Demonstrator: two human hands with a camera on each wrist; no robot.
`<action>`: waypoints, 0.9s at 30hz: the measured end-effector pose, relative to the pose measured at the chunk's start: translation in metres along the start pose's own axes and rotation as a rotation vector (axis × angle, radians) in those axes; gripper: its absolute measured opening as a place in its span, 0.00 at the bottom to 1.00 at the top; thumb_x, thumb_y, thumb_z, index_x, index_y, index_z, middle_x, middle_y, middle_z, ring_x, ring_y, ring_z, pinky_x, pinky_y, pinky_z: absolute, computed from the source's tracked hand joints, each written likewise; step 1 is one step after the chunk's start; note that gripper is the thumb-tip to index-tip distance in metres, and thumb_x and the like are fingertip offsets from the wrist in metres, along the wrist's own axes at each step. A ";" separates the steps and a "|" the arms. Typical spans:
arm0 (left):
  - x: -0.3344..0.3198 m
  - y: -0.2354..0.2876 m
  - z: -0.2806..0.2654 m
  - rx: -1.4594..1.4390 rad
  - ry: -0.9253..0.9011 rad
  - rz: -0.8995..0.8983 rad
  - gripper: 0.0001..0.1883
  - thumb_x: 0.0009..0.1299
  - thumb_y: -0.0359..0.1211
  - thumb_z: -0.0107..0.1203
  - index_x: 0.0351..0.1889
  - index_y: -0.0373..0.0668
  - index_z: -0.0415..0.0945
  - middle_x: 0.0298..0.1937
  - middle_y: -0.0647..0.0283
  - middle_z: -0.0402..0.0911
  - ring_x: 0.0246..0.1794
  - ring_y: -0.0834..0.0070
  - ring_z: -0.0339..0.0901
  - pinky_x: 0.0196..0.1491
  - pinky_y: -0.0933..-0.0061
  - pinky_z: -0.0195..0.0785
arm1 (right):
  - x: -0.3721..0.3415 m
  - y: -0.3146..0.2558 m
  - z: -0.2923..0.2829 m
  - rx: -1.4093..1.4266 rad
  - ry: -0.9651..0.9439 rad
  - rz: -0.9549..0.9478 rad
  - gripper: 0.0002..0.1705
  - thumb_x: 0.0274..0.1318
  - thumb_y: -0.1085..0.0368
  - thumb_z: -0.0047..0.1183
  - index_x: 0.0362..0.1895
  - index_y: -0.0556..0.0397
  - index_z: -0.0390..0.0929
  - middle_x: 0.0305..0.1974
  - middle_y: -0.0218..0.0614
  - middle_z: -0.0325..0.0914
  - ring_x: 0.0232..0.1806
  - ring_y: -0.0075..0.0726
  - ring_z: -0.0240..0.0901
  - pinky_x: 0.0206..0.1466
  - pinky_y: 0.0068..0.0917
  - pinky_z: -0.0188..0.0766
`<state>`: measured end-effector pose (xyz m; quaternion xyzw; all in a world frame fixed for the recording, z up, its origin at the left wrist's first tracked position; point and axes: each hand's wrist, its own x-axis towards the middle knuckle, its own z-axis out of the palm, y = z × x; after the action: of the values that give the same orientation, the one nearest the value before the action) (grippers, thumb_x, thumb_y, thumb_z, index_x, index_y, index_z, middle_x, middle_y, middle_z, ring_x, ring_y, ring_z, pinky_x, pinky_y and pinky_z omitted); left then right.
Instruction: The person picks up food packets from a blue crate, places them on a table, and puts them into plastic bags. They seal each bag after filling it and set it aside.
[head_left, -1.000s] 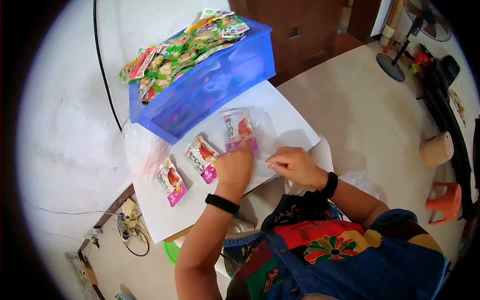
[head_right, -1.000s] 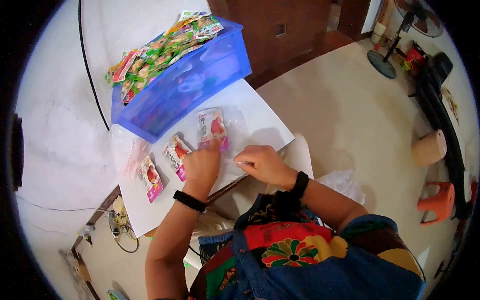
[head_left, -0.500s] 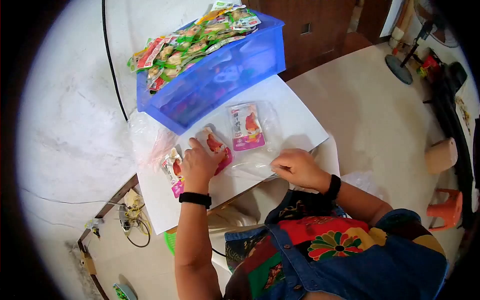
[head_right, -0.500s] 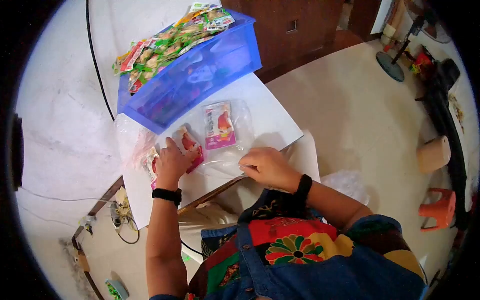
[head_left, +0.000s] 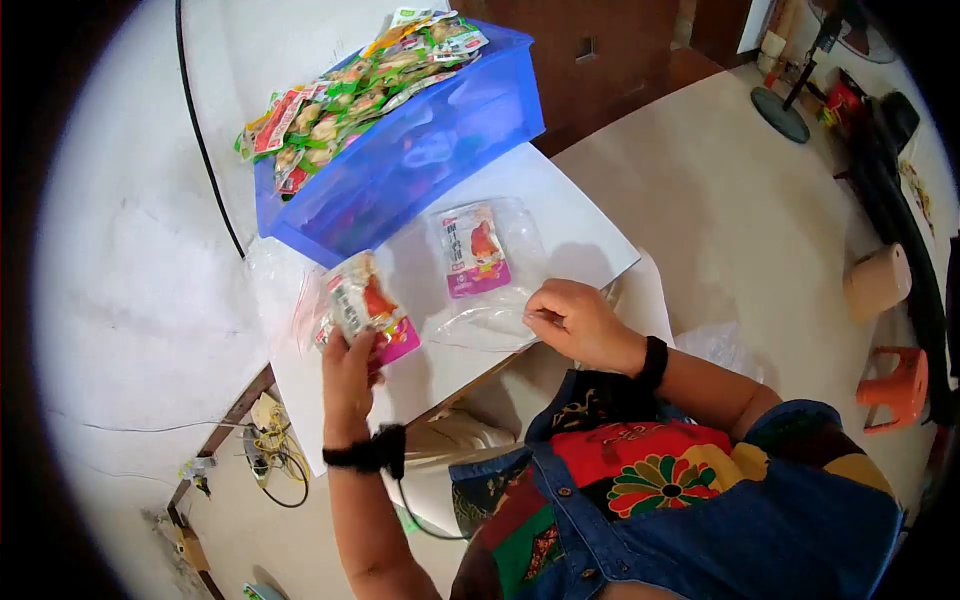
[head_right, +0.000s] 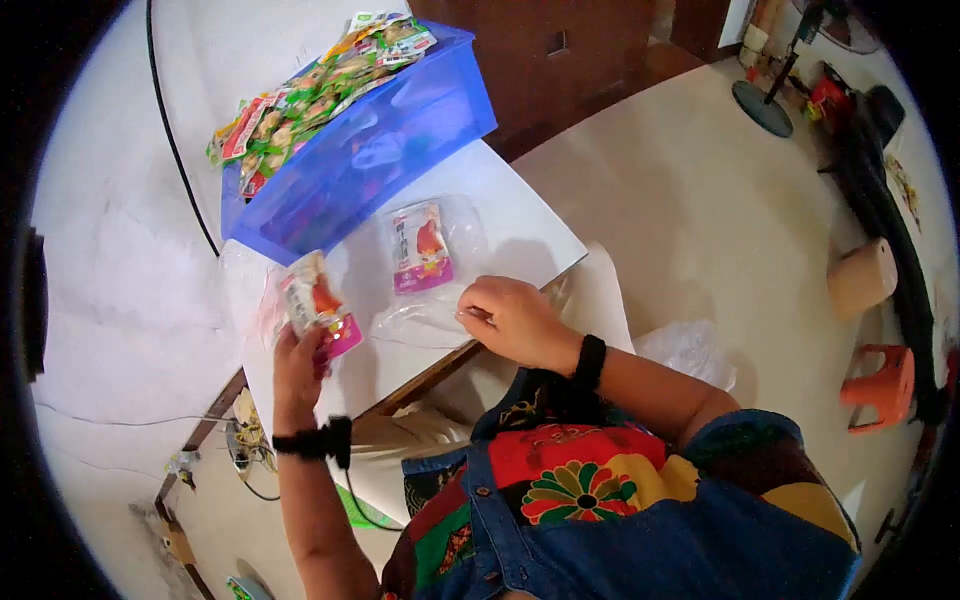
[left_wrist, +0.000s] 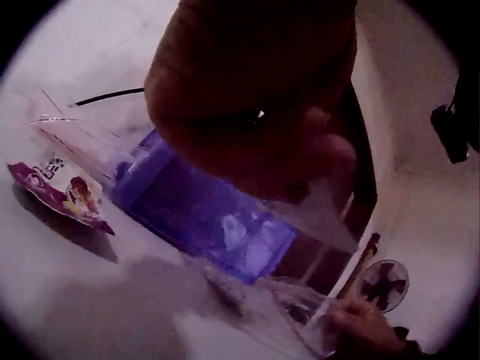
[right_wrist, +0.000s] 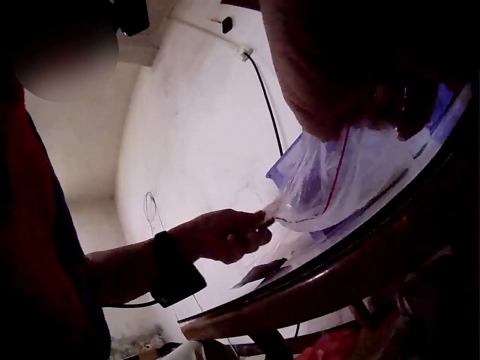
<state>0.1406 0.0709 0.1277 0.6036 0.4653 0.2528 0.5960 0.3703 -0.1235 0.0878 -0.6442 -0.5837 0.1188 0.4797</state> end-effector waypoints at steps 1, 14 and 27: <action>-0.013 0.006 -0.004 0.042 -0.015 0.007 0.11 0.66 0.31 0.47 0.45 0.38 0.71 0.25 0.67 0.75 0.15 0.83 0.66 0.15 0.82 0.56 | 0.000 -0.002 0.000 0.035 0.018 0.011 0.05 0.50 0.67 0.53 0.28 0.54 0.73 0.26 0.38 0.72 0.28 0.43 0.70 0.31 0.35 0.67; -0.082 0.013 0.047 -0.021 -0.442 -0.341 0.09 0.69 0.29 0.45 0.42 0.34 0.72 0.23 0.70 0.72 0.13 0.88 0.58 0.15 0.86 0.48 | 0.000 -0.006 0.008 0.046 0.122 -0.072 0.04 0.50 0.70 0.54 0.30 0.56 0.74 0.25 0.38 0.70 0.25 0.39 0.69 0.28 0.31 0.65; -0.019 -0.008 0.128 -0.248 -0.402 -0.199 0.06 0.67 0.25 0.43 0.35 0.40 0.71 0.25 0.68 0.71 0.22 0.84 0.65 0.20 0.82 0.55 | -0.005 -0.013 0.010 -0.116 0.121 -0.209 0.05 0.49 0.64 0.55 0.30 0.50 0.77 0.26 0.35 0.69 0.30 0.43 0.69 0.31 0.38 0.66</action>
<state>0.2401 -0.0084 0.1042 0.5151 0.3600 0.1228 0.7681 0.3530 -0.1244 0.0905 -0.6125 -0.6236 -0.0052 0.4857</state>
